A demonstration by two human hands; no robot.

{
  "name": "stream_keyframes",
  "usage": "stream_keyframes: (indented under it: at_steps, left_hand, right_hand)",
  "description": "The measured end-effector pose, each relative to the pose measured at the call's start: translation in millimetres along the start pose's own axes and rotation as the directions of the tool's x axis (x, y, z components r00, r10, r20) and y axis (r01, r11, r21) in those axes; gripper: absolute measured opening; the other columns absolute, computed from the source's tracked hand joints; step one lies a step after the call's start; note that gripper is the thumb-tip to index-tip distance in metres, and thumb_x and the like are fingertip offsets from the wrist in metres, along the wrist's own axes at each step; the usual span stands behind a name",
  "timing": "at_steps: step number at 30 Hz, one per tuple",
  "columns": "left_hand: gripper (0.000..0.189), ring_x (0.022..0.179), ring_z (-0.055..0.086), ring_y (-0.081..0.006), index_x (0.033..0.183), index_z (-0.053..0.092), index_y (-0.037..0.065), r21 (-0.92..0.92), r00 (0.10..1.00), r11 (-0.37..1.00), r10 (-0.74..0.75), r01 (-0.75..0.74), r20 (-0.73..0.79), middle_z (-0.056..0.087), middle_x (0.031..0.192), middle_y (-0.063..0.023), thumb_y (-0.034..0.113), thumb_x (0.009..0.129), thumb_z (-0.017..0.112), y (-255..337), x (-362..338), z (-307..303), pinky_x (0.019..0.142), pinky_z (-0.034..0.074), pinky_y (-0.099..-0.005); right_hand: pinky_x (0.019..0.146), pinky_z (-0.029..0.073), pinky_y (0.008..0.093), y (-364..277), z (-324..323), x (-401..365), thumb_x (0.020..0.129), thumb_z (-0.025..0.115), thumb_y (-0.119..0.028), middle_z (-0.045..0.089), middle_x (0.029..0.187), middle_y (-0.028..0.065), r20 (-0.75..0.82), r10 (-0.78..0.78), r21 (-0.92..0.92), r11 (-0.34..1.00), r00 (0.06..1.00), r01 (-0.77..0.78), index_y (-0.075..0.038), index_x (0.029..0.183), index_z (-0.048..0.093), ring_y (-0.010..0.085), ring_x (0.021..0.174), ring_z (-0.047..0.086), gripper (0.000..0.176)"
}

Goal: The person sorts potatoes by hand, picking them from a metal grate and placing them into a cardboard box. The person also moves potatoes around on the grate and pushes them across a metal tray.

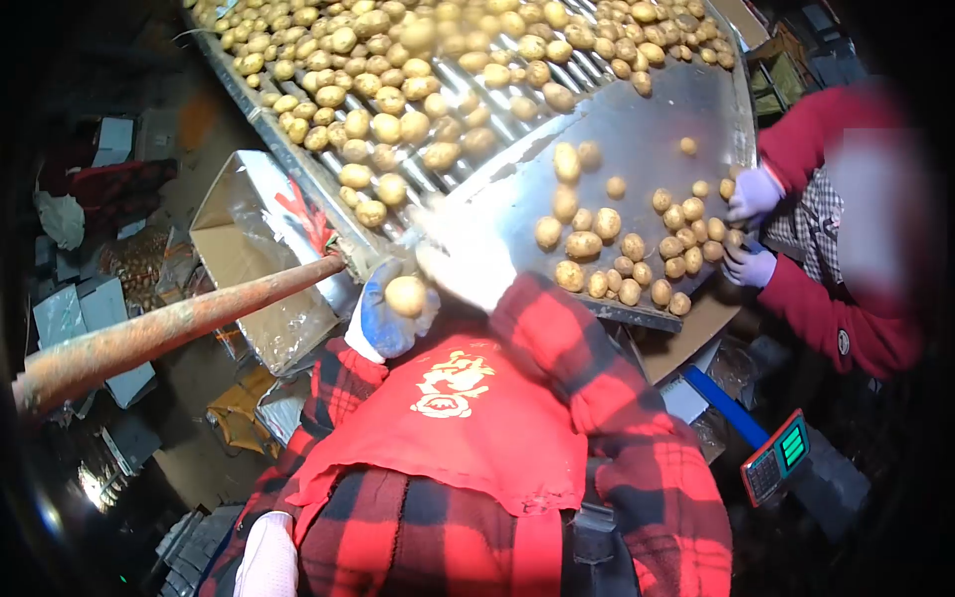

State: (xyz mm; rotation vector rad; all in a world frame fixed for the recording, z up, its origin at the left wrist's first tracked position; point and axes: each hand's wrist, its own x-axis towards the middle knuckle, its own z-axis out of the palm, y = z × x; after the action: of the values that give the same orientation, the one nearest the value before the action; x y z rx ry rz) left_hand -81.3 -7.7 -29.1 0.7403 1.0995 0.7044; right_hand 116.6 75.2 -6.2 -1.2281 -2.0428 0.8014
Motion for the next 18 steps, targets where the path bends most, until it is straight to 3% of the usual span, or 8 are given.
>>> stream_keyframes:
  at_steps: [1,2,5,7,8,10,15,18]
  left_hand:
    - [0.033,0.108,0.065,-0.0249,0.126,0.059,0.01,-0.597,0.983,0.783,-0.172,0.174,0.062,0.066,0.119,-0.0083,0.028,0.098,0.062,22,-2,10,0.088,0.055,-0.0403]
    - [0.034,0.108,0.065,-0.0248,0.127,0.059,0.009,-0.931,0.935,0.228,-0.282,0.284,0.216,0.066,0.12,-0.0082,0.027,0.098,0.062,45,-3,22,0.085,0.056,-0.0397]
    - [0.03,0.105,0.065,-0.0235,0.124,0.06,0.008,-0.908,0.961,0.372,-0.258,0.19,0.096,0.066,0.116,-0.0066,0.028,0.1,0.059,53,0,27,0.082,0.057,-0.0389]
    - [0.03,0.103,0.065,-0.0224,0.123,0.06,0.009,-0.89,0.963,0.43,-0.266,0.149,0.033,0.066,0.112,-0.0054,0.028,0.101,0.059,67,-2,28,0.081,0.057,-0.0388]
    - [0.029,0.1,0.065,-0.0223,0.122,0.061,0.009,-0.886,0.982,0.431,-0.15,0.171,0.117,0.066,0.109,-0.0053,0.029,0.101,0.059,65,3,22,0.08,0.057,-0.0386]
    - [0.029,0.097,0.064,-0.0226,0.122,0.06,0.009,-0.883,0.978,0.432,-0.165,0.185,0.125,0.066,0.107,-0.0054,0.028,0.101,0.059,70,4,17,0.079,0.057,-0.0378]
    - [0.029,0.092,0.056,-0.0219,0.122,0.056,0.007,-0.801,0.963,0.553,-0.246,0.229,0.106,0.058,0.093,-0.004,0.026,0.1,0.059,76,14,31,0.082,0.056,-0.0379]
    - [0.036,0.096,0.058,-0.0236,0.131,0.052,0.004,-0.755,0.971,0.612,-0.184,0.236,0.155,0.059,0.095,-0.0048,0.017,0.097,0.059,59,27,42,0.09,0.055,-0.0426]
  right_hand:
    - [0.104,0.043,0.0483,7,-4,23,0.088,0.063,-0.03,0.055,0.141,0.0206,-0.066,0.029,-0.167,0.985,0.997,-0.039,-0.012,0.134,0.063,0.0386,0.122,0.054,0.049]
    - [0.105,0.041,0.0479,9,-13,56,0.09,0.062,-0.033,0.051,0.146,0.0206,-0.032,0.021,-0.194,0.981,0.999,-0.027,-0.013,0.136,0.061,0.0388,0.125,0.052,0.05]
    - [0.113,0.027,0.0631,33,17,124,0.091,0.058,-0.043,0.043,0.153,0.019,-0.026,0.052,-0.453,0.89,0.998,-0.058,-0.016,0.142,0.053,0.0433,0.14,0.038,0.058]
    - [0.116,0.019,0.0675,35,36,106,0.091,0.058,-0.047,0.044,0.153,0.0139,-0.017,0.041,-0.551,0.834,0.999,-0.044,-0.019,0.142,0.053,0.0401,0.144,0.033,0.059]
    - [0.117,0.018,0.0682,27,35,93,0.09,0.059,-0.046,0.044,0.152,0.0117,0.029,0.028,-0.578,0.816,0.999,-0.006,-0.02,0.143,0.053,0.0389,0.145,0.032,0.059]
    - [0.115,0.024,0.0661,25,11,40,0.089,0.062,-0.041,0.046,0.15,0.0079,0.192,-0.066,-0.554,0.816,0.979,0.164,-0.02,0.142,0.054,0.0368,0.143,0.034,0.057]
    - [0.106,0.038,0.0558,41,-55,-68,0.082,0.068,-0.029,0.055,0.135,0.0056,0.217,-0.014,-0.429,0.897,0.976,0.108,-0.015,0.123,0.063,0.031,0.126,0.049,0.044]
    - [0.103,0.041,0.0483,34,-96,-72,0.079,0.067,-0.02,0.057,0.13,0.0101,0.257,0.092,-0.302,0.953,0.962,-0.011,-0.01,0.119,0.064,0.0301,0.118,0.055,0.042]
